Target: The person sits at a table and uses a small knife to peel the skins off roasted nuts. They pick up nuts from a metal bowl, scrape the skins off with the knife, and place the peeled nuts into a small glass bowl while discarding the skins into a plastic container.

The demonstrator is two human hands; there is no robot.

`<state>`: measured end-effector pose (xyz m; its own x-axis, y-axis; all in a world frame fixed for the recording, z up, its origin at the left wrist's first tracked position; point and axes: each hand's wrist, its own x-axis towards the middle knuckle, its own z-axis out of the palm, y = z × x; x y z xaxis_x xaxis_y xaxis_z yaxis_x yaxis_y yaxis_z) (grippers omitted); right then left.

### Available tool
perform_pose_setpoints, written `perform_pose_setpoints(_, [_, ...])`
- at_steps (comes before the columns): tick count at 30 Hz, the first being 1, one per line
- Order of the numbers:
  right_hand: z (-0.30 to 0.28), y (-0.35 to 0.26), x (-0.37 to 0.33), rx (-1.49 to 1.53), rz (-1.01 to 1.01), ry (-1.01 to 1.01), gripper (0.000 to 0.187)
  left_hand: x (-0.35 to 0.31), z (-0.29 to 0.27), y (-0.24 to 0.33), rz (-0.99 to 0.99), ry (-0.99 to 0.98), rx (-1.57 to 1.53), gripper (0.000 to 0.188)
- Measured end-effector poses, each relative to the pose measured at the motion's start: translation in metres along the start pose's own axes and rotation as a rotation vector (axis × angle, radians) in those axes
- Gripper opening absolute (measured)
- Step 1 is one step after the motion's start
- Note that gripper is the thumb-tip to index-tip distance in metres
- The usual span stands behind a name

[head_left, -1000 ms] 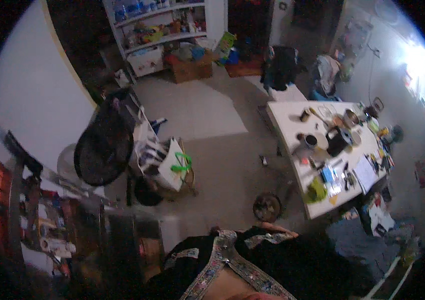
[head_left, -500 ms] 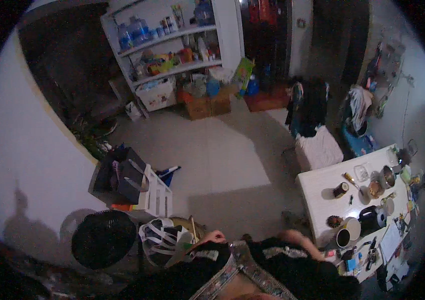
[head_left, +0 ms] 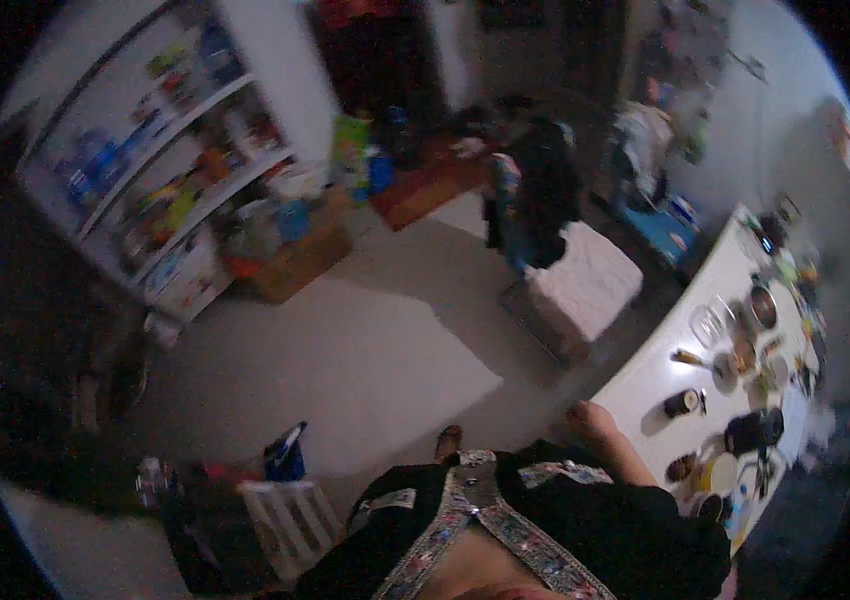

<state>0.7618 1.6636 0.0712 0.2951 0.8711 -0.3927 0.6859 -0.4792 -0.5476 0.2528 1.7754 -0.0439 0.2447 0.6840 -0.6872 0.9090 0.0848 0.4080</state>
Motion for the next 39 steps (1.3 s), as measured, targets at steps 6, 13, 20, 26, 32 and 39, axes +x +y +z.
perform_pose_setpoints(6, [-0.037,-0.020,0.037,0.152,0.244,0.252,0.023,0.136,-0.147,0.102,0.173,-0.059,0.569,0.032])
perform_pose_setpoints(13, [-0.093,0.022,0.045,0.146,0.279,0.633,0.021,0.316,-0.158,0.303,0.599,0.182,0.799,0.027])
perform_pose_setpoints(20, [-0.067,0.096,0.081,-0.057,0.215,0.937,0.033,0.420,-0.130,0.387,0.894,-0.576,0.547,0.029])
perform_pose_setpoints(26, [-0.053,0.112,0.064,-0.171,0.328,0.867,0.042,0.391,-0.107,0.573,0.504,-0.994,0.536,0.023])
perform_pose_setpoints(32, [-0.044,0.125,0.069,-0.209,0.337,0.896,0.032,0.364,-0.083,0.755,0.700,-0.933,0.485,0.018])
perform_pose_setpoints(39, [-0.016,0.154,0.085,0.017,0.409,1.001,0.044,0.365,0.012,0.924,1.347,-0.352,1.182,0.028])
